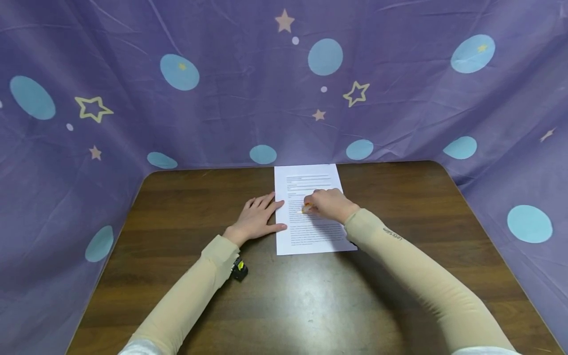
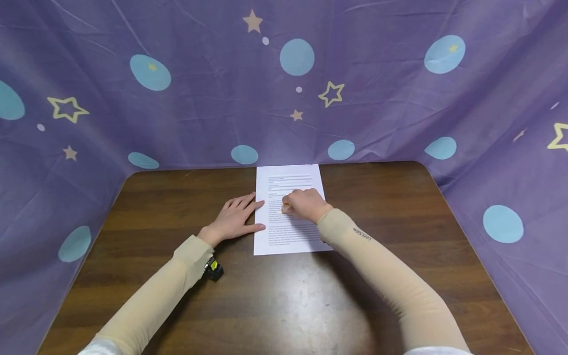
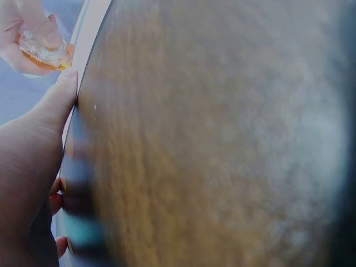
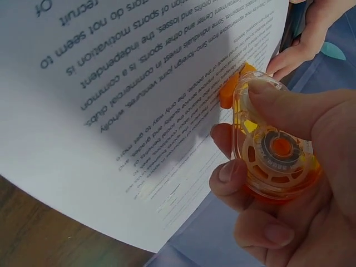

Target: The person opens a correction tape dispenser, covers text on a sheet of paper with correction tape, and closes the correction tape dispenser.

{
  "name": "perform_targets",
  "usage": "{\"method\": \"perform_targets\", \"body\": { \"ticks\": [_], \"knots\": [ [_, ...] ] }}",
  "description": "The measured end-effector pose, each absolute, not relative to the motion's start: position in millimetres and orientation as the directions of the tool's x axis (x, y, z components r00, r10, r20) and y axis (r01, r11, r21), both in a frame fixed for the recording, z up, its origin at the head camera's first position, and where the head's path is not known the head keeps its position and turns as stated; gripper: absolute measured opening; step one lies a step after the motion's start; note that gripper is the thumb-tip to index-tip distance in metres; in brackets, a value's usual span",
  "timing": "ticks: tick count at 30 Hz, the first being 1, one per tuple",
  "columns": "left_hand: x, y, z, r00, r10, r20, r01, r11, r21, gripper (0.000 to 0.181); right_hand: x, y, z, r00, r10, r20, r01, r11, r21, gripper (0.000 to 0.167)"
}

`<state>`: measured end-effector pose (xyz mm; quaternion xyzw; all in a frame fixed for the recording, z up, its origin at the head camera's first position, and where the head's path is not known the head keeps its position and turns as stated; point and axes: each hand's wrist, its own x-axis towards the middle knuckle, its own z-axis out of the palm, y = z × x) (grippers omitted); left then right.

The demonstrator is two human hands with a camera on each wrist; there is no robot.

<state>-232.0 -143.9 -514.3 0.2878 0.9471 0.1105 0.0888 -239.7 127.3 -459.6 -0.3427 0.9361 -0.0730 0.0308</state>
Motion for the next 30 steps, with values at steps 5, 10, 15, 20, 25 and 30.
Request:
{"method": "perform_targets", "body": {
  "ticks": [5, 10, 15, 20, 25, 30],
  "knots": [
    [-232, -142, -511, -0.819, 0.561, -0.119, 0.521, 0.814, 0.255, 0.084, -241, 132, -460, -0.768, -0.641, -0.020, -0.630, 0.760, -0.162, 0.008],
    [-230, -141, -508, -0.821, 0.556, -0.128, 0.515, 0.819, 0.254, 0.084, -242, 137, -461, -0.773, -0.633, -0.033, -0.622, 0.767, -0.158, 0.007],
    [-231, -142, -511, -0.821, 0.560, -0.112, 0.521, 0.815, 0.255, 0.084, -241, 141, -461, -0.776, -0.629, -0.043, -0.616, 0.770, -0.166, 0.005],
    [-232, -143, -514, -0.820, 0.564, -0.099, 0.527, 0.810, 0.257, 0.084, -241, 146, -462, -0.784, -0.619, -0.053, -0.604, 0.780, -0.162, 0.004],
    [-232, -143, -514, -0.819, 0.565, -0.096, 0.528, 0.810, 0.256, 0.084, -240, 150, -460, -0.786, -0.616, -0.042, -0.604, 0.782, -0.154, 0.006],
    [-232, -143, -514, -0.822, 0.559, -0.108, 0.521, 0.815, 0.255, 0.085, -239, 156, -461, -0.783, -0.622, -0.020, -0.612, 0.775, -0.155, 0.008]
  ]
}}
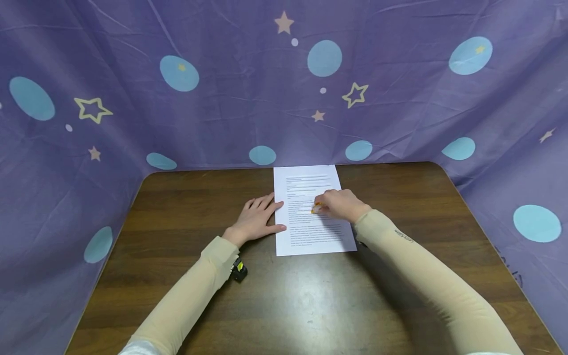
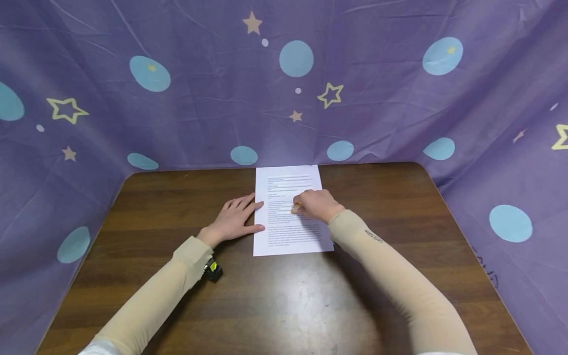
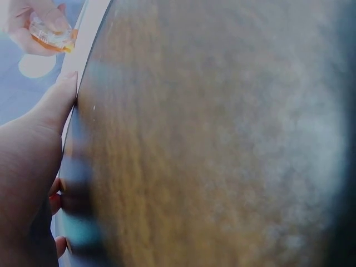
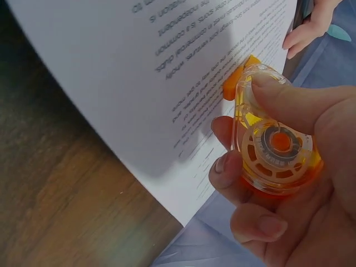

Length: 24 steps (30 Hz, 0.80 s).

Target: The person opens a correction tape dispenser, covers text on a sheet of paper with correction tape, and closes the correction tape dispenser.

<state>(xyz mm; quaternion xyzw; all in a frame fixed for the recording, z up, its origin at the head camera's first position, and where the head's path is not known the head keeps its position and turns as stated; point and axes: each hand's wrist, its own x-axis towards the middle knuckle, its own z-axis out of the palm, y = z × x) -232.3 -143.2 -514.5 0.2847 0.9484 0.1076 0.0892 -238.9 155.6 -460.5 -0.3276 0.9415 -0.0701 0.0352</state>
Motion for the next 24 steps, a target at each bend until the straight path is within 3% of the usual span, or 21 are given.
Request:
{"method": "perform_targets", "body": {
  "ticks": [24],
  "knots": [
    [-233, -144, -518, -0.822, 0.558, -0.111, 0.516, 0.813, 0.269, 0.086, -237, 188, -460, -0.806, -0.590, -0.039, -0.577, 0.799, -0.172, 0.008]
  ]
}}
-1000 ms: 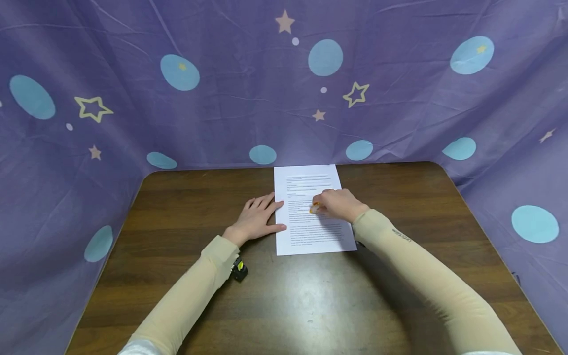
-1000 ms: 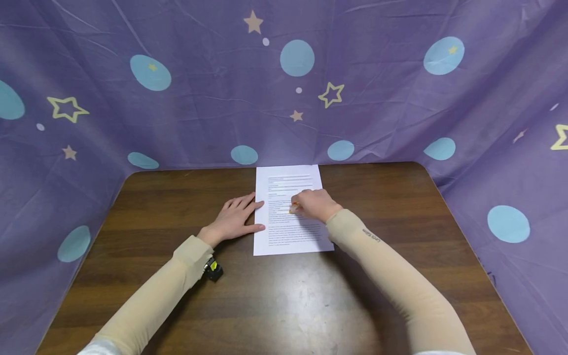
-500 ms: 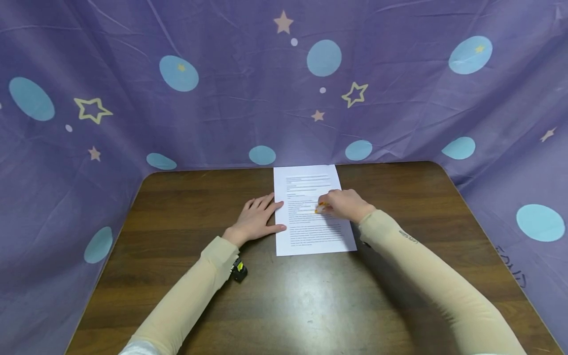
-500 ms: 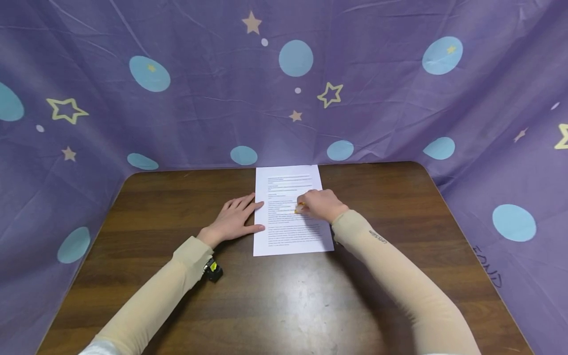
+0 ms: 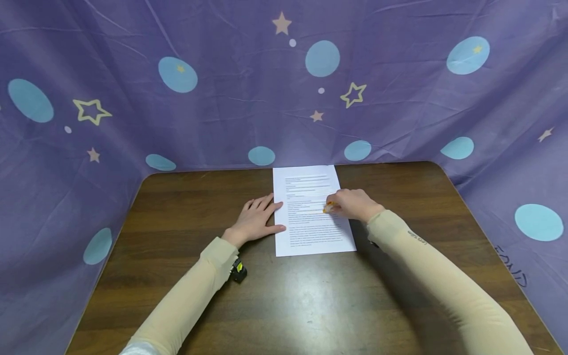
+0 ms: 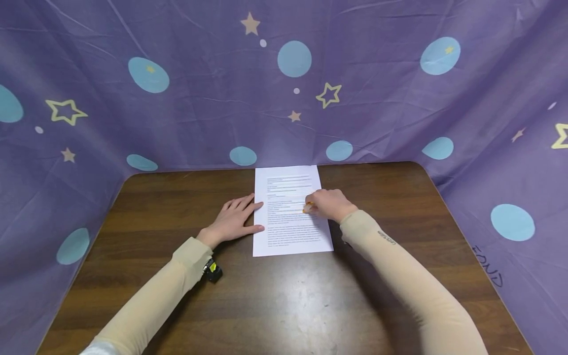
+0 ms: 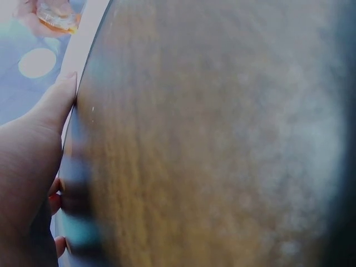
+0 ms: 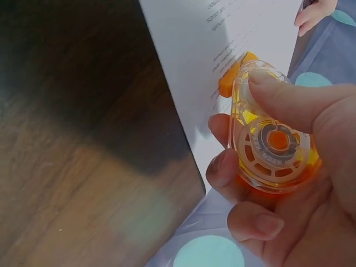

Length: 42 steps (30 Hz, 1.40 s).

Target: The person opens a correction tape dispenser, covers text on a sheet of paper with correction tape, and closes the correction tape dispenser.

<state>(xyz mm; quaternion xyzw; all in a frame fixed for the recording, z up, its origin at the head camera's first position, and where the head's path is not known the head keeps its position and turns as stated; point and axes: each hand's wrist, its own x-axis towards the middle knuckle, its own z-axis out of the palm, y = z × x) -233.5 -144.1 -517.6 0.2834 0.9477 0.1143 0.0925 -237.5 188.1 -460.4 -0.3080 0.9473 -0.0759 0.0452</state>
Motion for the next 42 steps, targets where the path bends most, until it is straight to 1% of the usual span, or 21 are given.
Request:
{"method": "perform_targets", "body": {
  "ticks": [10, 18, 28, 37, 42],
  "knots": [
    [-234, -144, -518, -0.822, 0.558, -0.113, 0.515, 0.814, 0.268, 0.087, -236, 201, -461, -0.824, -0.564, -0.059, -0.545, 0.817, -0.187, 0.009],
    [-233, -143, -518, -0.821, 0.560, -0.108, 0.516, 0.810, 0.277, 0.086, -237, 209, -460, -0.842, -0.531, -0.096, -0.511, 0.842, -0.174, 0.010],
    [-233, -142, -512, -0.819, 0.564, -0.105, 0.524, 0.811, 0.260, 0.084, -237, 217, -461, -0.852, -0.519, -0.071, -0.503, 0.848, -0.168, 0.010],
    [-234, -143, -517, -0.823, 0.556, -0.120, 0.508, 0.813, 0.285, 0.086, -235, 221, -462, -0.858, -0.507, -0.078, -0.489, 0.855, -0.173, 0.012],
    [-233, -145, -512, -0.814, 0.565, -0.137, 0.511, 0.807, 0.294, 0.085, -234, 220, -461, -0.860, -0.505, -0.066, -0.490, 0.856, -0.164, 0.013]
  ]
}}
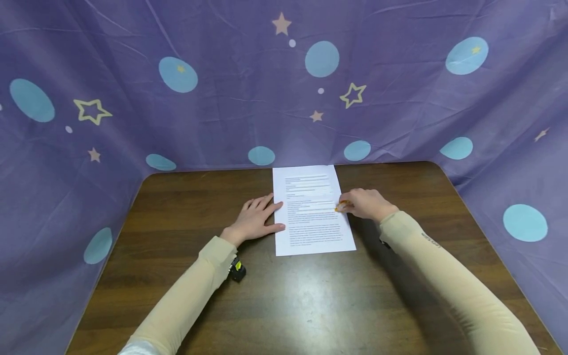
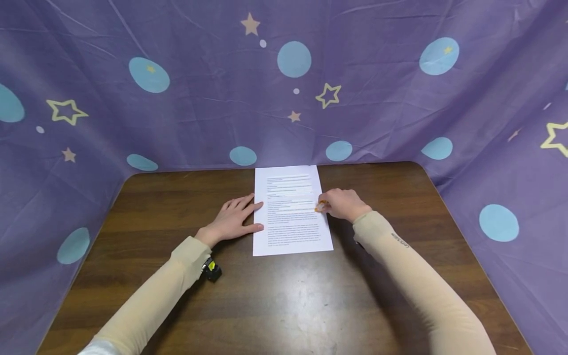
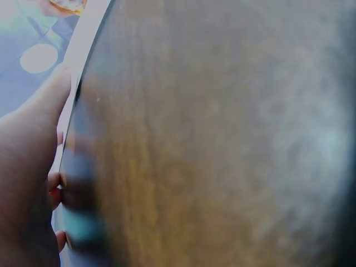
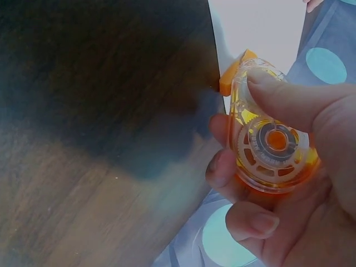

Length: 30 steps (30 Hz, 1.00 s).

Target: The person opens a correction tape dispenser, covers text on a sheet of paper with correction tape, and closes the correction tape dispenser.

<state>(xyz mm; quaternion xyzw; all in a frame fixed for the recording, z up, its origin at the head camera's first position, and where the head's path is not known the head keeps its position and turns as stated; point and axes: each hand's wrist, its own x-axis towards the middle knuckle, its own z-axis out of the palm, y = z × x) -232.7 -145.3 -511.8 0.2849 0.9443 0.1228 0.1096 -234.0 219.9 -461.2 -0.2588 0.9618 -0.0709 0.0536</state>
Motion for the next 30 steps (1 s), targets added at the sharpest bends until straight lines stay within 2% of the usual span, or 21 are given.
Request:
{"method": "perform_targets", "body": {
  "ticks": [10, 19, 30],
  "knots": [
    [-233, -148, -511, -0.814, 0.564, -0.139, 0.510, 0.808, 0.294, 0.089, -236, 216, -460, -0.842, -0.537, -0.050, -0.523, 0.836, -0.168, 0.010],
    [-235, -148, -514, -0.817, 0.562, -0.128, 0.507, 0.807, 0.303, 0.090, -240, 193, -456, -0.807, -0.583, -0.100, -0.540, 0.795, -0.275, 0.018],
    [-236, -145, -518, -0.818, 0.561, -0.129, 0.508, 0.808, 0.300, 0.093, -238, 164, -463, -0.753, -0.656, -0.052, -0.624, 0.736, -0.260, 0.014]
  ]
}}
